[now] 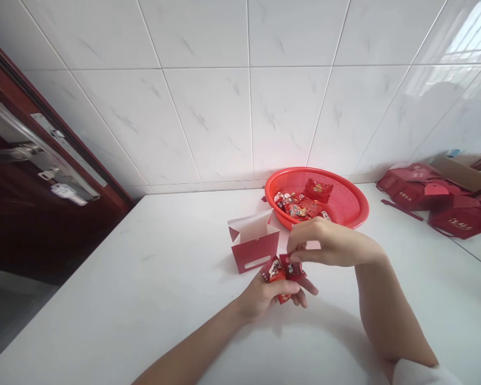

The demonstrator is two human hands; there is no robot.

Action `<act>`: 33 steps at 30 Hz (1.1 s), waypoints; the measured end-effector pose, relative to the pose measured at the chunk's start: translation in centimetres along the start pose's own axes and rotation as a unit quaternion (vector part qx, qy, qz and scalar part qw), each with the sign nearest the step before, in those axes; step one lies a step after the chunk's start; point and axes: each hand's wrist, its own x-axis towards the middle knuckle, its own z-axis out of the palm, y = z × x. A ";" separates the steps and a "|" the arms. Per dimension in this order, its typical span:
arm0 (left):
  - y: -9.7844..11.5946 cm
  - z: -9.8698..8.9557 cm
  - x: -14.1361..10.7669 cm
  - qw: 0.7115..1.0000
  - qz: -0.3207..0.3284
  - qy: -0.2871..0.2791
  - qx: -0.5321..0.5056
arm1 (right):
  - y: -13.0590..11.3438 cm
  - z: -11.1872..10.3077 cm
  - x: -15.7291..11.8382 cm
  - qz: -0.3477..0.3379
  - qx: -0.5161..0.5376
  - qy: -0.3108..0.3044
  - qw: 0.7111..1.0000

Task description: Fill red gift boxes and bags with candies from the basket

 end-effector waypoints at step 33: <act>8.7 -2.5 -3.0 0.977 0.111 0.123 0.137 | -1.1 6.1 4.4 -0.091 0.056 0.295 0.949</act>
